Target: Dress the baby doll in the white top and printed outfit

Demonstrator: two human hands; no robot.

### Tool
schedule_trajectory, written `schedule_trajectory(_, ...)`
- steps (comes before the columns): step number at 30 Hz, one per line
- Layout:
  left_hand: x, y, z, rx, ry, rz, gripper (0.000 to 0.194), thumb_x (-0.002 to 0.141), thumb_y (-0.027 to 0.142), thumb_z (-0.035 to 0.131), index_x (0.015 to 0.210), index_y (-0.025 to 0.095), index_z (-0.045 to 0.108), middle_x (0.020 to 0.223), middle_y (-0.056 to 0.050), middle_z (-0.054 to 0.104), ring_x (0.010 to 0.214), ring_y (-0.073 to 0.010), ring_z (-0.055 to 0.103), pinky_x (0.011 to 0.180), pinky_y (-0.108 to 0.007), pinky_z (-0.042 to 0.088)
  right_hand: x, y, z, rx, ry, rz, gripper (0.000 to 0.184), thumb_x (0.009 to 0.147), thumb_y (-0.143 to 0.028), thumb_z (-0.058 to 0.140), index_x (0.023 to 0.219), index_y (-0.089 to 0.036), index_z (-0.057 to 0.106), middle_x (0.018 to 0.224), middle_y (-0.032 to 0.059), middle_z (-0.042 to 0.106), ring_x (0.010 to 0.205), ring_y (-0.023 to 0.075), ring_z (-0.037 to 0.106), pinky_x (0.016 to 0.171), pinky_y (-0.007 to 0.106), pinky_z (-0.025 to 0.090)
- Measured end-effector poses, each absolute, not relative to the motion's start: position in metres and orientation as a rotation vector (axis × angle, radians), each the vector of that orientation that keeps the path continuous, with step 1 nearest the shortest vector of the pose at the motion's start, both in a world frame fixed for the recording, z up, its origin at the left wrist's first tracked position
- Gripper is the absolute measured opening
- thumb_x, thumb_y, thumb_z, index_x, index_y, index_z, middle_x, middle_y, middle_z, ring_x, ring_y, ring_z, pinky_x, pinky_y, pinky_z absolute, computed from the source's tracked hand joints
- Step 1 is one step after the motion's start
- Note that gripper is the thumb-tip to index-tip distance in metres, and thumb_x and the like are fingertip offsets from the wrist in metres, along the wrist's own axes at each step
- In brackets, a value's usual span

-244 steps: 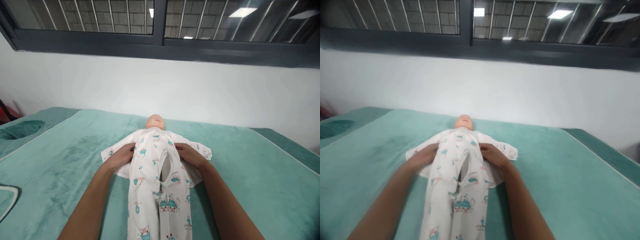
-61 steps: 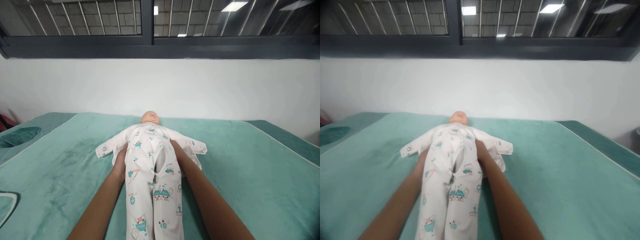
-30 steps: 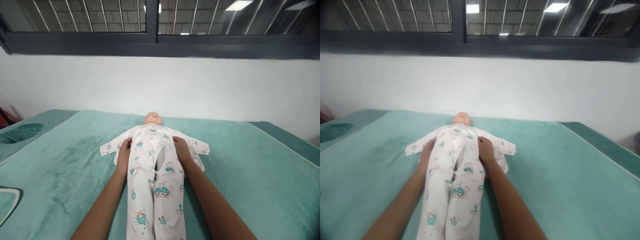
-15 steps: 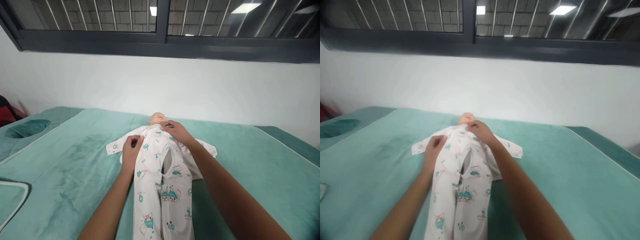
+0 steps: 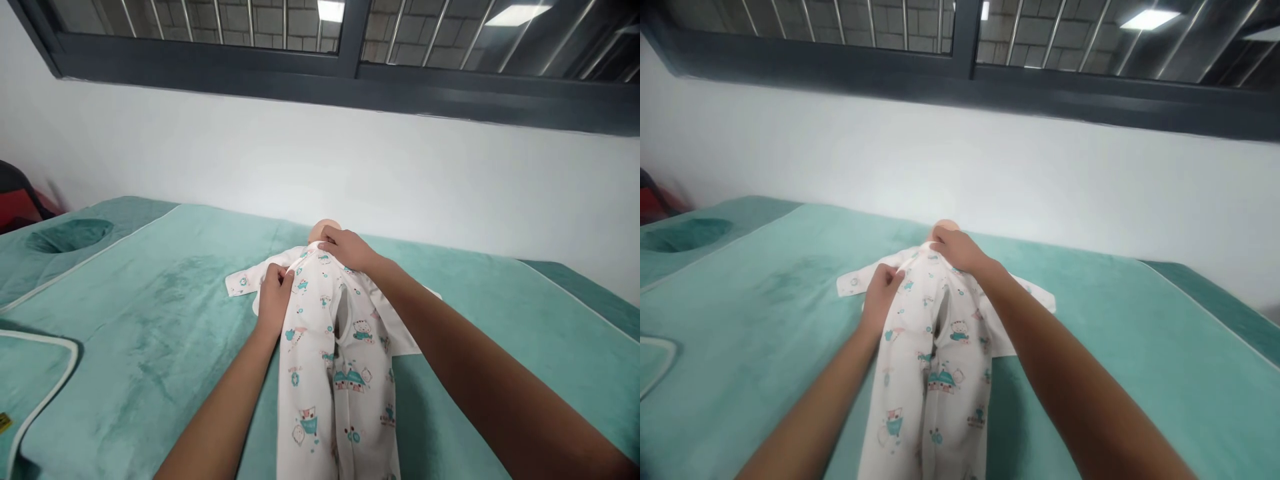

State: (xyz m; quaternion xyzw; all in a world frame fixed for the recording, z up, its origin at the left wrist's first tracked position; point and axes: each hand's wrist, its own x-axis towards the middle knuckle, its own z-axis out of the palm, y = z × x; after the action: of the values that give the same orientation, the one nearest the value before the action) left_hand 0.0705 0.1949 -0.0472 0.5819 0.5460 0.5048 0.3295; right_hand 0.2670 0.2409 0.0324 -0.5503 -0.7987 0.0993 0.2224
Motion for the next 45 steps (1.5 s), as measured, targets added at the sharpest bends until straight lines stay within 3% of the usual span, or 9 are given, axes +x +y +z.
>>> schedule_trajectory(8,0.060,0.204,-0.045,1.515,1.612,1.394,0.015,0.084,0.021,0.051,0.073,0.023,0.041,0.075,0.001,0.057,0.073,-0.0171,0.052,0.070,-0.030,0.040,0.255,0.257,0.028,-1.656,-2.141,0.130,0.015,0.083,-0.032,0.052,0.073,-0.023,0.045,0.070,-0.0009,0.054,0.063,0.0157,0.045,0.060,0.028,0.029)
schedule_trajectory(14,0.061,0.202,-0.057,1.740,1.471,1.420,0.021,0.075,0.005,0.047,0.086,0.021,0.054,0.092,-0.003,0.058,0.084,-0.0173,0.058,0.079,-0.032,0.046,0.254,0.236,0.015,-1.551,-1.749,0.337,0.007,0.076,-0.026,0.056,0.082,-0.022,0.054,0.086,-0.0002,0.064,0.082,0.0183,0.058,0.074,0.031,0.043)
schedule_trajectory(20,0.052,0.163,-0.054,1.835,1.381,1.503,0.021,0.082,0.007,0.045,0.088,0.020,0.060,0.096,-0.005,0.059,0.092,-0.0182,0.058,0.082,-0.031,0.048,0.240,0.103,0.007,-1.376,-1.725,0.150,0.022,0.087,-0.020,0.046,0.104,-0.025,0.059,0.116,0.0071,0.063,0.112,0.0239,0.055,0.098,0.042,0.042)
schedule_trajectory(25,0.015,0.064,-0.061,1.664,1.241,1.337,0.015,0.090,0.023,0.049,0.085,0.022,0.063,0.093,-0.004,0.065,0.089,-0.0186,0.061,0.083,-0.030,0.049,0.211,-0.030,-0.013,-1.374,-2.157,0.176,0.018,0.088,-0.020,0.056,0.101,-0.031,0.060,0.098,0.0060,0.067,0.093,0.0261,0.059,0.083,0.044,0.045)
schedule_trajectory(28,-0.005,-0.001,-0.075,1.623,1.135,1.186,0.015,0.088,0.020,0.051,0.087,0.023,0.066,0.099,-0.006,0.066,0.096,-0.0208,0.064,0.084,-0.031,0.053,0.192,-0.061,-0.025,-1.453,-2.244,0.025,0.032,0.081,-0.015,0.060,0.109,-0.030,0.058,0.101,0.0060,0.069,0.092,0.0279,0.059,0.084,0.047,0.043)
schedule_trajectory(31,-0.008,-0.046,-0.089,1.795,1.093,1.180,0.046,0.075,0.007,0.057,0.115,0.028,0.063,0.124,-0.008,0.060,0.118,-0.0242,0.058,0.099,-0.036,0.050,0.175,-0.059,-0.033,-1.567,-2.249,-0.103,0.029,0.077,-0.011,0.062,0.101,-0.026,0.059,0.097,0.0079,0.069,0.090,0.0297,0.058,0.082,0.047,0.041)
schedule_trajectory(34,0.003,-0.064,-0.099,1.931,1.181,1.213,0.065,0.072,0.005,0.061,0.132,0.031,0.052,0.130,-0.010,0.055,0.121,-0.0244,0.056,0.100,-0.038,0.051,0.163,-0.050,-0.035,-1.598,-2.262,-0.163,0.019,0.077,-0.008,0.061,0.082,-0.025,0.056,0.079,0.0064,0.066,0.078,0.0275,0.057,0.075,0.045,0.041)
schedule_trajectory(37,0.014,-0.065,-0.097,1.990,1.283,1.298,0.057,0.078,0.008,0.059,0.130,0.030,0.052,0.123,-0.010,0.056,0.114,-0.0229,0.059,0.093,-0.037,0.055,0.159,-0.052,-0.034,-1.526,-2.290,-0.085,0.019,0.078,-0.006,0.059,0.077,-0.025,0.053,0.076,0.0050,0.064,0.076,0.0253,0.056,0.073,0.043,0.041)
schedule_trajectory(45,0.012,-0.070,-0.084,2.076,1.267,1.486,0.023,0.083,0.012,0.058,0.101,0.026,0.062,0.099,-0.006,0.061,0.092,-0.0181,0.064,0.077,-0.029,0.057,0.168,-0.080,-0.033,-1.389,-2.191,0.208,0.016,0.084,-0.010,0.053,0.082,-0.026,0.053,0.080,0.0017,0.062,0.081,0.0222,0.057,0.081,0.041,0.048)
